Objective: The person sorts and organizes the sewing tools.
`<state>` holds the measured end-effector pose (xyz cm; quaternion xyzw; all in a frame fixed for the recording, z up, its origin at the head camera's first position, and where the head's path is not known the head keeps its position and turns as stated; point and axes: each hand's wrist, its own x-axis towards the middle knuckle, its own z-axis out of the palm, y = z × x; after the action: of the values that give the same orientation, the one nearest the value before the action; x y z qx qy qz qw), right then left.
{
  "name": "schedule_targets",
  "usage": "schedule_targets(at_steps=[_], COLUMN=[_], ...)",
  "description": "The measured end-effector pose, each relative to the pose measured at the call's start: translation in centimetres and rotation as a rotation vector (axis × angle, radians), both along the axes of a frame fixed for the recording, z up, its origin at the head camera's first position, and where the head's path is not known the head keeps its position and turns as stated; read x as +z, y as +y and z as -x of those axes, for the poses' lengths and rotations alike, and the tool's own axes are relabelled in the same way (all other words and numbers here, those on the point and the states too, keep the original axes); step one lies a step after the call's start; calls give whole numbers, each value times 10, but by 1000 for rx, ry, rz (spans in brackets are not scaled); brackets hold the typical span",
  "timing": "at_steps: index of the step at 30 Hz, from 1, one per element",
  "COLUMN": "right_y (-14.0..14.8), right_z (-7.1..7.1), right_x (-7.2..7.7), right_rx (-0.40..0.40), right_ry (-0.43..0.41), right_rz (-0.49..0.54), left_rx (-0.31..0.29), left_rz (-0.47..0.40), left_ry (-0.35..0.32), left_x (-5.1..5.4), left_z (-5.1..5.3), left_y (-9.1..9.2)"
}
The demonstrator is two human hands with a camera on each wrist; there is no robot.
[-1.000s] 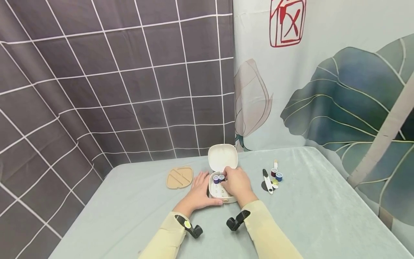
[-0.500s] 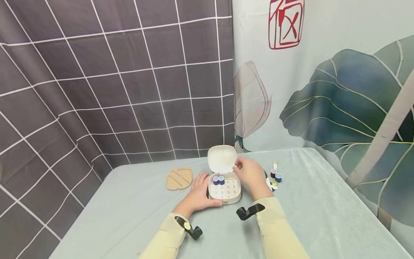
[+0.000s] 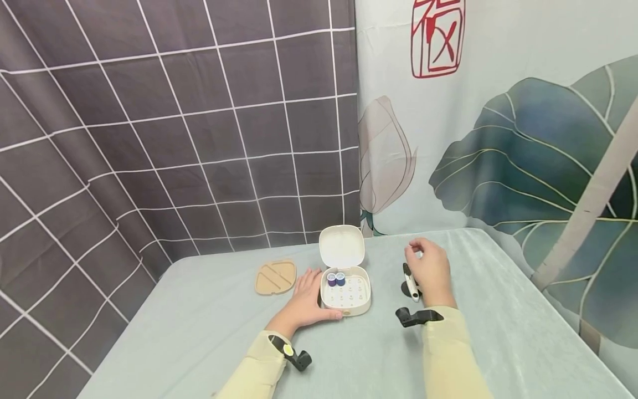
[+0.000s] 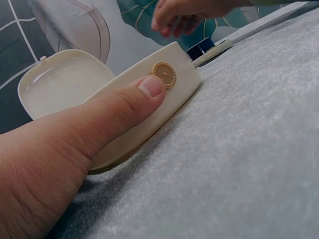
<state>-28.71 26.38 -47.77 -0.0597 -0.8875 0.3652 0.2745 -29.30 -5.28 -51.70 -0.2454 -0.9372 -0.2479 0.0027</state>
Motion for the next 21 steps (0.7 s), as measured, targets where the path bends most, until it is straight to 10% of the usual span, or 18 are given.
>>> schedule_targets(at_steps=[21], right_y=[13], right_z=[10], right_x=[-37], right_rx=[-111], right_ry=[-295], right_rz=[62], left_rx=[12], left_rz=[27], left_ry=[-15], left_x=[-5], left_z=[3], left_y=[-1])
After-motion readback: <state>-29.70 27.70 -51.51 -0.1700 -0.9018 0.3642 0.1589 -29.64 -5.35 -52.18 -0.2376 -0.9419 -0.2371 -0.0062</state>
